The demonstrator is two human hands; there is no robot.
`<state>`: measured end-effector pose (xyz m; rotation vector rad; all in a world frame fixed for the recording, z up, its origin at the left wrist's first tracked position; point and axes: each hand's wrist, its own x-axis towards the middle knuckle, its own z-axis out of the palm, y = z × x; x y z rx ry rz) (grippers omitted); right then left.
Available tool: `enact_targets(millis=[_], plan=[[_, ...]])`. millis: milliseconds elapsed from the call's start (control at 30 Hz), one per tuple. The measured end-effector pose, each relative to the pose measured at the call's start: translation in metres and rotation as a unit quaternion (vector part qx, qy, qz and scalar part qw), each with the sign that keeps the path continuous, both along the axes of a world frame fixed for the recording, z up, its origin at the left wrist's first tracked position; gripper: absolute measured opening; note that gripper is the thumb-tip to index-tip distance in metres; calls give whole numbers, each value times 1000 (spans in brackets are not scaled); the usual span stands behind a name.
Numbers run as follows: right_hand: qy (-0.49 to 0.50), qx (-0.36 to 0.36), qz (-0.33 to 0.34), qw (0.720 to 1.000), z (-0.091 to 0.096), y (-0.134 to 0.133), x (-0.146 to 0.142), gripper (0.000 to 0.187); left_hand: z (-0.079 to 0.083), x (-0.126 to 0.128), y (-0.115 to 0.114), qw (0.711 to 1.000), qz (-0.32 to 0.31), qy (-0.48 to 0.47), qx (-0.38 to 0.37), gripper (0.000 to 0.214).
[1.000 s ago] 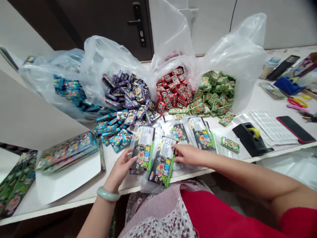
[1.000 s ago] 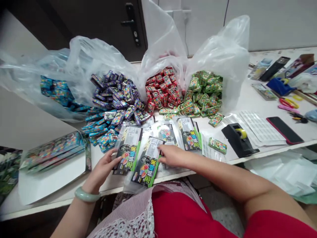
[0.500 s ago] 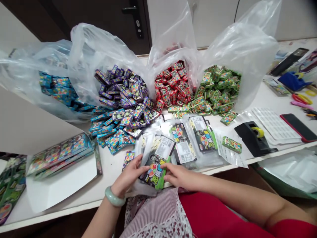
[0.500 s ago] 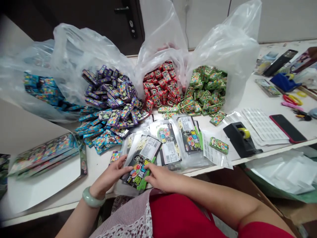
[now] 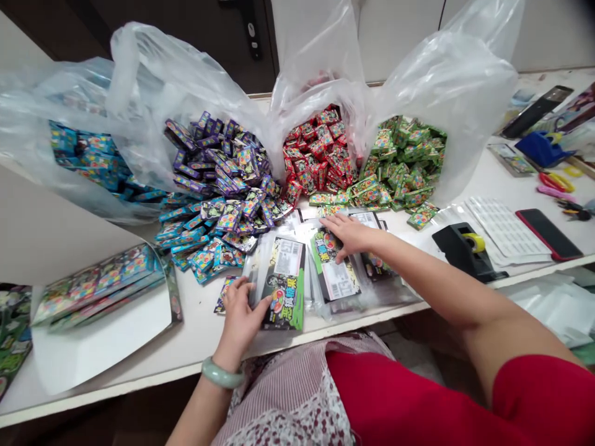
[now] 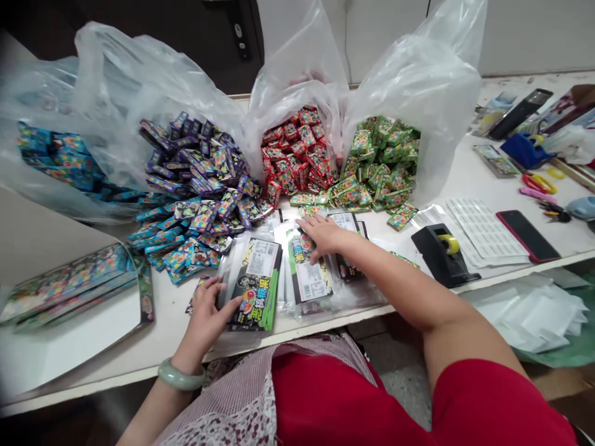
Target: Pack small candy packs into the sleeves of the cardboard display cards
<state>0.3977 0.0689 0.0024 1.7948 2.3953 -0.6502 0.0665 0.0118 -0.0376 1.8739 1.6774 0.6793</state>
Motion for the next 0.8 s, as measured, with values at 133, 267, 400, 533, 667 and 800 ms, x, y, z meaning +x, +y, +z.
enact_targets(millis=[133,267,400,533,667,800], plan=[[-30,-11,40,999,-4,25,-2,111,-3,4,-2,999,12,46,-17,34],[-22,11,52,998,7,32,-4,92,-3,4,-1,997,6,66,-35,36],[40,17,162,986,22,13,-20,79,-2,5,0,997,-2,73,-25,32],[33,-15,293,956,24,-6,-34,68,2,11,0,995,7,83,-48,35],[-58,46,441,894,24,-5,-33,56,10,16,-2,991,-2,103,-88,42],[-93,92,500,856,29,0,-29,43,15,19,-5,991,5,96,-92,48]])
